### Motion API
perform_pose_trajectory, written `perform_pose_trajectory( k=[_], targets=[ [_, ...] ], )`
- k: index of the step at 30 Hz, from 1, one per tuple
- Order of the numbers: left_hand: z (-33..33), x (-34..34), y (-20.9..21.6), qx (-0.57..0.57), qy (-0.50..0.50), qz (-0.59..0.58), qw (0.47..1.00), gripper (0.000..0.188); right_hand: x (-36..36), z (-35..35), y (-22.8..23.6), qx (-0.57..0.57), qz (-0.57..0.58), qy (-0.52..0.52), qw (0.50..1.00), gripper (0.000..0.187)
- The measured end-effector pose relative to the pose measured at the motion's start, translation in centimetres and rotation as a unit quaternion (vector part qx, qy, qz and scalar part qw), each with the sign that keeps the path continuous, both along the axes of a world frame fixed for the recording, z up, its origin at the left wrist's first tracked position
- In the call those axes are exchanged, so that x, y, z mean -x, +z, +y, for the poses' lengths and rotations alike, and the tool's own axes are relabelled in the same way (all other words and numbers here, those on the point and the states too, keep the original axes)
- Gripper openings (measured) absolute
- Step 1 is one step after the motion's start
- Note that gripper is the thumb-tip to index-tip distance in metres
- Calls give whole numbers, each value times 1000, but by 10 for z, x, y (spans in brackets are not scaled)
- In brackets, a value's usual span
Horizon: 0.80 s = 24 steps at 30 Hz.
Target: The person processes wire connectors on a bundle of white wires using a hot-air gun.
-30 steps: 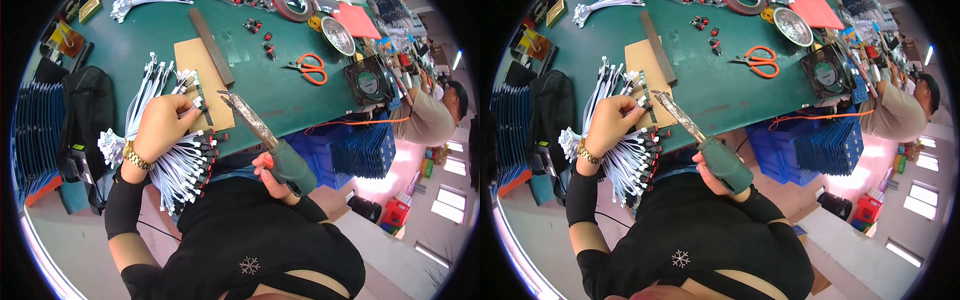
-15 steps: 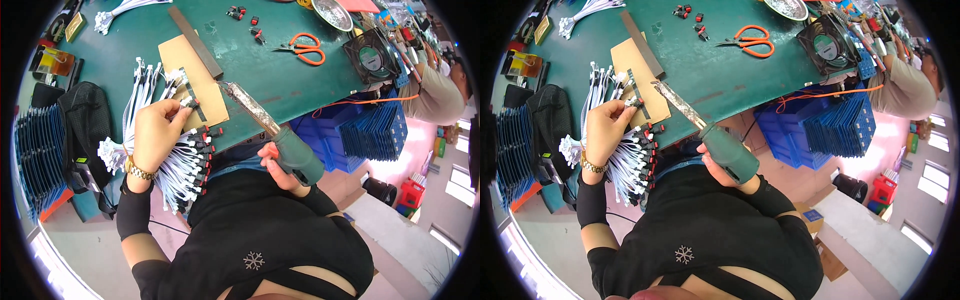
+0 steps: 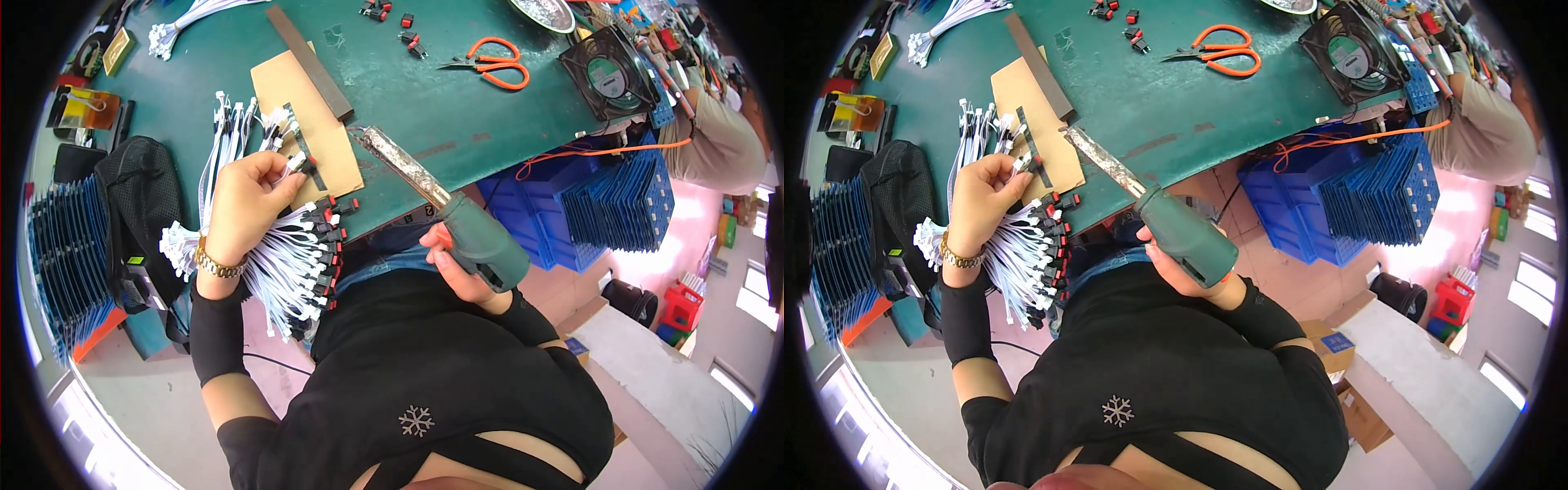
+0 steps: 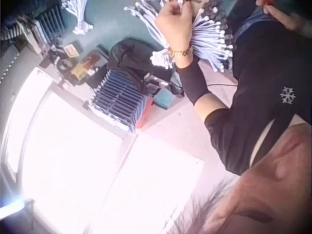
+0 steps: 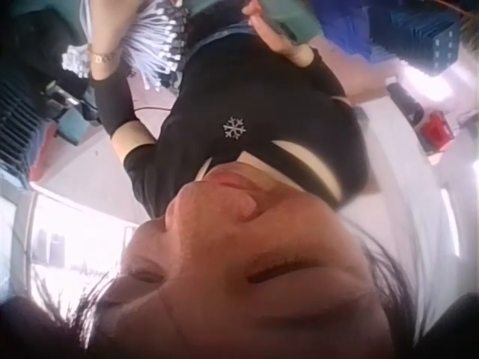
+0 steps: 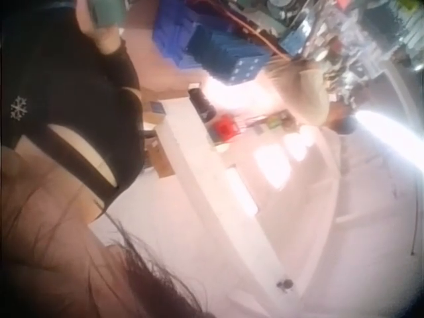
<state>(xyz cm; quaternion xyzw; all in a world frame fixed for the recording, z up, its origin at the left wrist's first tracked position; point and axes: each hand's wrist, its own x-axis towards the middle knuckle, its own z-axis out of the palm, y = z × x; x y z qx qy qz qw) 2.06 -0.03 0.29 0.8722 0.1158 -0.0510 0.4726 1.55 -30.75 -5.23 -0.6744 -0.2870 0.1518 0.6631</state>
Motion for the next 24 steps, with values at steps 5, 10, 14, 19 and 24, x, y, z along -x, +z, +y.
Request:
perform_pose_trajectory(
  k=[5,10,14,19,24],
  targets=[
    [-7,7,0,-46,24,-22,998,10,2,-4,-7,6,12,-6,1000,38],
    [0,12,0,-288,-135,-244,916,9,4,-4,-7,-13,46,-12,999,38],
    [0,9,10,-449,-271,-315,791,17,4,-3,-6,-14,56,-14,998,38],
    [5,8,14,-480,-312,-359,737,23,8,-1,-11,-21,45,-23,999,37],
    [12,10,14,-456,-334,-346,749,24,3,18,5,-95,108,-22,989,34]
  ],
)
